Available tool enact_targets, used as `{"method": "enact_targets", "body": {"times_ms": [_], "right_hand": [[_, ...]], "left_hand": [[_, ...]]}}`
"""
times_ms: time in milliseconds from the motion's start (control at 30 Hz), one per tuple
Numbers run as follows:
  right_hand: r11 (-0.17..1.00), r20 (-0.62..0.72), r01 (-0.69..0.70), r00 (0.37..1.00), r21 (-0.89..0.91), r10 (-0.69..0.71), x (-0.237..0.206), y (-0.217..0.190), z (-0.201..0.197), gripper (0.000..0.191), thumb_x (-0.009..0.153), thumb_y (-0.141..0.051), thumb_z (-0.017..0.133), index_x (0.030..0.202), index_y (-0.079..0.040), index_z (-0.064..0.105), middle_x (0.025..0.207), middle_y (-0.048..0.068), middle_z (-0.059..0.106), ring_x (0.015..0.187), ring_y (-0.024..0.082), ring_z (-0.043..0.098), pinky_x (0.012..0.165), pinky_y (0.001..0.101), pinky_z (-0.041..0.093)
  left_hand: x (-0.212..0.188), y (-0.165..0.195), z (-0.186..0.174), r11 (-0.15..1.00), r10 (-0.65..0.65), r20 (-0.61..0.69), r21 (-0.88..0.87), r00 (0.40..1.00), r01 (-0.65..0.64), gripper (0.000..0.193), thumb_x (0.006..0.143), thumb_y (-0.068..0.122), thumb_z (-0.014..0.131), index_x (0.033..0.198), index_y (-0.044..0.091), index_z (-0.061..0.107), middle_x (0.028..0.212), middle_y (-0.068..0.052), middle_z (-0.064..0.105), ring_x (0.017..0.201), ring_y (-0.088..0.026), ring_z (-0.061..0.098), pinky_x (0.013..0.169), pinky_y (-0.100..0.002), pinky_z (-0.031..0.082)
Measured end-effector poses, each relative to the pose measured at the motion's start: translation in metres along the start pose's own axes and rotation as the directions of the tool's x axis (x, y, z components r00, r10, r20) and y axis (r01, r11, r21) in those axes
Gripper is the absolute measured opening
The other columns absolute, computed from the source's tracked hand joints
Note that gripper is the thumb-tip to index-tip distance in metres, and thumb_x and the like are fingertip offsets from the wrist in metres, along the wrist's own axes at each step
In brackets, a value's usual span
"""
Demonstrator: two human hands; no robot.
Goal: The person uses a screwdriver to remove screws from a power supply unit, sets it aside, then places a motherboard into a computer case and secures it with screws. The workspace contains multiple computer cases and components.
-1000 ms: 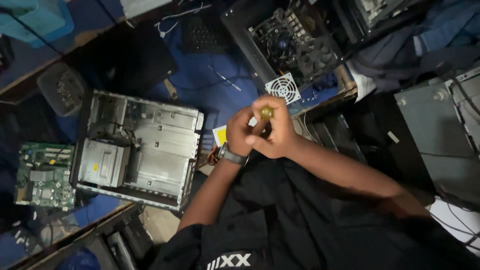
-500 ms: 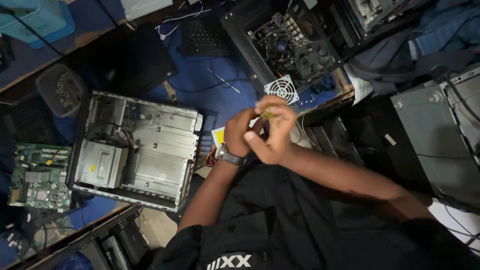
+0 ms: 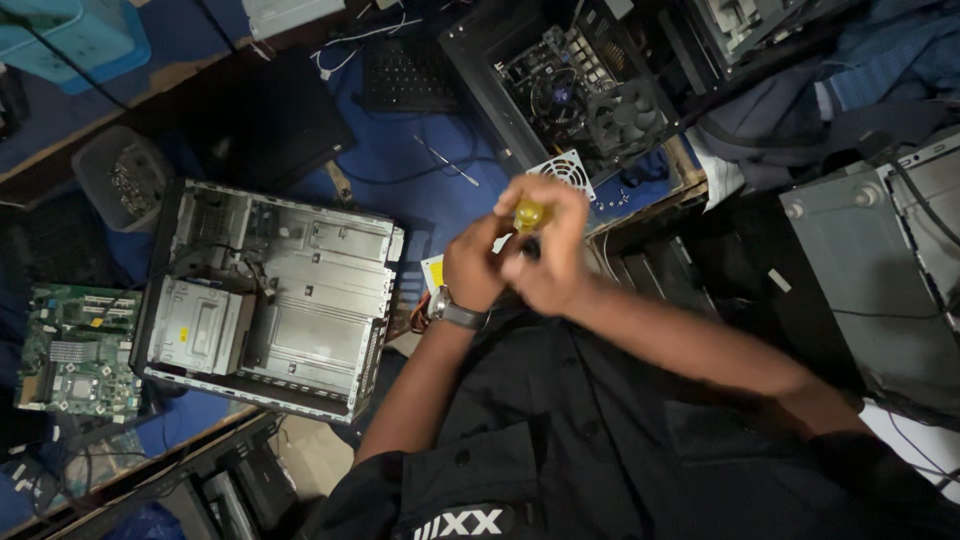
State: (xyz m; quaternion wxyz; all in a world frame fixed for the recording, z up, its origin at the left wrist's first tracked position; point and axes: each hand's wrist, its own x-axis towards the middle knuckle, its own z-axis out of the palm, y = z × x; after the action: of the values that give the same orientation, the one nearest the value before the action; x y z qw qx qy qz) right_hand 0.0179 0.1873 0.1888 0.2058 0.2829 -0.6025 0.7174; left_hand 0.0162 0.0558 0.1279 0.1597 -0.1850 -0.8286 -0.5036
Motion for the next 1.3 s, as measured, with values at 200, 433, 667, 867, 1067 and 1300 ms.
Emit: {"method": "enact_targets", "body": {"times_ms": [200,433,667,867,1067,1300], "right_hand": [[0.957,0.117,0.105,0.990,-0.271,-0.076,-0.005,0.017,-0.010,0.063,0.099,-0.051,0.070,0.121,0.002,0.042,0.093,0.007,0.052,0.080,0.014,0.050,0.074,0.0315,0.044],[0.880,0.404,-0.439,0.849,0.183,0.340,0.011,0.030,-0.044,0.068,0.108,-0.069,0.039,0.079,-0.009,0.052,0.079,0.001,0.056,0.073,0.008,0.053,0.070,0.0236,0.041],[0.997,0.110,0.022,0.994,-0.080,-0.013,0.004,-0.002,-0.005,0.062,0.112,-0.055,0.045,0.120,0.005,0.037,0.099,0.017,0.051,0.088,0.021,0.050,0.085,0.0357,0.044],[0.928,0.368,-0.338,0.892,0.158,0.262,0.006,0.025,-0.036,0.064,0.109,-0.065,0.039,0.084,-0.007,0.051,0.071,0.005,0.053,0.065,0.012,0.049,0.064,0.0291,0.041],[0.897,0.369,-0.431,0.854,0.104,0.367,0.020,0.017,-0.044,0.080,0.110,-0.071,0.024,0.081,-0.004,0.059,0.084,0.008,0.061,0.077,0.017,0.059,0.076,0.0308,0.047],[0.978,0.191,-0.208,0.959,-0.013,0.207,0.014,-0.015,-0.022,0.046,0.105,-0.036,0.067,0.117,0.003,0.047,0.115,0.014,0.059,0.107,0.026,0.059,0.099,0.0354,0.047]], "left_hand": [[-0.001,0.005,0.003,0.994,-0.052,0.021,0.096,0.998,0.050,0.021,0.085,0.015,0.079,0.098,0.006,0.065,0.091,-0.015,0.072,0.080,-0.038,0.070,0.066,-0.044,0.055],[-0.007,-0.007,0.004,0.998,-0.007,0.148,0.058,0.989,-0.002,0.012,0.090,0.002,0.066,0.101,0.004,0.067,0.096,-0.018,0.071,0.087,-0.041,0.070,0.073,-0.049,0.055],[0.002,0.007,0.002,0.986,-0.158,0.009,0.053,0.987,0.158,0.022,0.082,0.015,0.081,0.095,0.003,0.069,0.087,-0.018,0.071,0.076,-0.039,0.070,0.066,-0.045,0.055],[0.000,0.004,-0.001,0.996,0.001,0.153,0.086,0.988,-0.014,0.020,0.083,0.010,0.074,0.101,0.006,0.068,0.094,-0.018,0.071,0.083,-0.042,0.069,0.069,-0.047,0.055],[-0.009,-0.008,0.011,0.992,-0.052,0.152,0.121,0.987,0.034,0.024,0.091,0.006,0.069,0.114,0.002,0.065,0.093,-0.019,0.070,0.083,-0.042,0.068,0.069,-0.051,0.053],[-0.009,-0.010,0.008,0.986,-0.035,-0.012,0.161,0.999,0.036,0.035,0.082,0.009,0.075,0.114,0.000,0.065,0.099,-0.019,0.069,0.085,-0.042,0.068,0.071,-0.049,0.055]]}}
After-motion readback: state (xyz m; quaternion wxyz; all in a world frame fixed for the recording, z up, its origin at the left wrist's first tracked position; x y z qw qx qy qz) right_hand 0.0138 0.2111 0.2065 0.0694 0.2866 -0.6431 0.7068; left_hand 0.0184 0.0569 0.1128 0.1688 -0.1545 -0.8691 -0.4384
